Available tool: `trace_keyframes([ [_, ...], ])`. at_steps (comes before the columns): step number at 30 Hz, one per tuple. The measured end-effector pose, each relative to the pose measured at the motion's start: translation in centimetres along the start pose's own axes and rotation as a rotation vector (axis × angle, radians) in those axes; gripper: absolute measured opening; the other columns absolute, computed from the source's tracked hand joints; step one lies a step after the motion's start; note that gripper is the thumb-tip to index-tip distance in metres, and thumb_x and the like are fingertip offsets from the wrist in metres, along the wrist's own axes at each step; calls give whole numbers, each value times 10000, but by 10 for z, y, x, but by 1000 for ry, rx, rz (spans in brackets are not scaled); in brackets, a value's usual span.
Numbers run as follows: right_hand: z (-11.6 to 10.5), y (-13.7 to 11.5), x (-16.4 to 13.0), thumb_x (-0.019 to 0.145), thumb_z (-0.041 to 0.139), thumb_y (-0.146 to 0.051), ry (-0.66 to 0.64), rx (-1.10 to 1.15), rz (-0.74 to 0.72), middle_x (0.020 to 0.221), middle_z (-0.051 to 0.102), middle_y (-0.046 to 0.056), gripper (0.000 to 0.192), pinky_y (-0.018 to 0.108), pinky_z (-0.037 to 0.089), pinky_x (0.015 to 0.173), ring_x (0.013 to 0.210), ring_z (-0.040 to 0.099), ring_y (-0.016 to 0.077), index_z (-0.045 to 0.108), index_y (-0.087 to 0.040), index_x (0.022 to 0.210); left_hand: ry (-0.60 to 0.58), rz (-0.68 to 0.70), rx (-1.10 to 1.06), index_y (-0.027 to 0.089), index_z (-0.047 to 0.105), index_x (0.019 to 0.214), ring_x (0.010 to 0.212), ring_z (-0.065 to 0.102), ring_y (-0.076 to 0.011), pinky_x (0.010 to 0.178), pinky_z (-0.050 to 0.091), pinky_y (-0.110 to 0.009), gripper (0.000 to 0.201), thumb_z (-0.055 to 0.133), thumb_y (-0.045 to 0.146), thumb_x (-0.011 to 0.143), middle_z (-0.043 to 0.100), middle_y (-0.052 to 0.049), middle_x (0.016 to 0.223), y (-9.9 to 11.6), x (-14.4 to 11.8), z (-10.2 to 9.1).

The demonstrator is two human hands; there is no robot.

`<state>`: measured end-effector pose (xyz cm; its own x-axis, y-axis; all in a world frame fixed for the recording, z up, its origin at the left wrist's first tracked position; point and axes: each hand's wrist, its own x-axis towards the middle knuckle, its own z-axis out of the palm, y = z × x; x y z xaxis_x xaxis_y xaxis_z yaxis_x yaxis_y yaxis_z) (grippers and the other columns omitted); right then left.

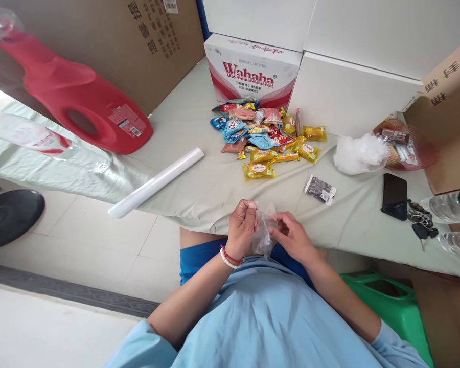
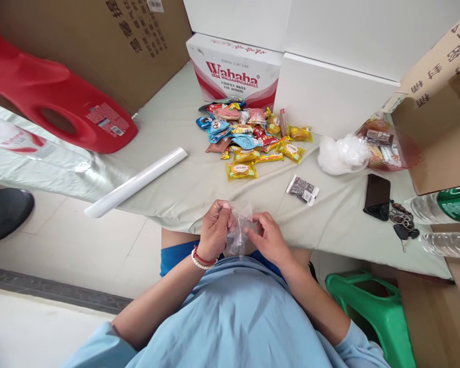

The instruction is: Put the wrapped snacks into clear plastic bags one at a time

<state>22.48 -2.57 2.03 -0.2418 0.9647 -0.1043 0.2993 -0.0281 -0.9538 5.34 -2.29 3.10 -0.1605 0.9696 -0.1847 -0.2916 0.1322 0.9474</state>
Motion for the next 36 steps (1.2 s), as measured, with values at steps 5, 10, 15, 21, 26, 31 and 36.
trace_keyframes([
  [5,-5,-12,12,847,729,-509,184,229,-14,1103,622,69,294,318,568,798,990,614,204,648,-226,842,-32,25,168,208,611,858,444,313,-73,441,258,-220,427,681,629,875,385,91,515,17,1,-21],
  [10,-54,-43,17,815,777,-557,-96,502,249,788,624,-16,390,197,397,426,512,476,90,564,-240,898,-98,62,385,186,686,819,500,321,-81,471,245,-227,371,707,554,862,416,63,548,35,8,-43],
  [15,-89,-53,14,774,839,-518,-344,329,235,603,493,-70,393,190,252,414,459,329,64,673,-208,947,-149,101,439,185,712,820,515,325,-87,479,250,-224,351,708,533,862,420,55,552,47,13,-47],
  [21,-96,-41,13,829,789,-487,-345,-56,22,795,601,10,289,270,469,635,698,544,143,768,-201,861,-138,81,419,190,664,790,489,275,-75,455,210,-213,378,677,558,879,365,66,553,57,12,-46],
  [26,-113,-38,27,805,813,-491,-141,208,48,1058,697,76,313,343,554,747,874,657,201,685,-208,846,-417,-63,559,185,654,693,484,273,-70,432,190,-207,419,715,573,838,369,60,538,67,19,-58],
  [31,-120,-26,56,643,898,-619,286,246,112,844,689,22,544,295,578,663,735,651,162,662,-215,921,-307,-166,387,194,634,746,422,308,-73,409,249,-203,455,722,638,789,381,80,483,49,45,-53],
  [36,-100,-11,34,775,688,-807,312,324,274,939,740,89,645,326,633,685,864,720,222,664,-230,1060,-33,-104,247,192,613,776,410,303,-68,402,269,-198,433,693,617,811,351,98,485,21,52,-36],
])
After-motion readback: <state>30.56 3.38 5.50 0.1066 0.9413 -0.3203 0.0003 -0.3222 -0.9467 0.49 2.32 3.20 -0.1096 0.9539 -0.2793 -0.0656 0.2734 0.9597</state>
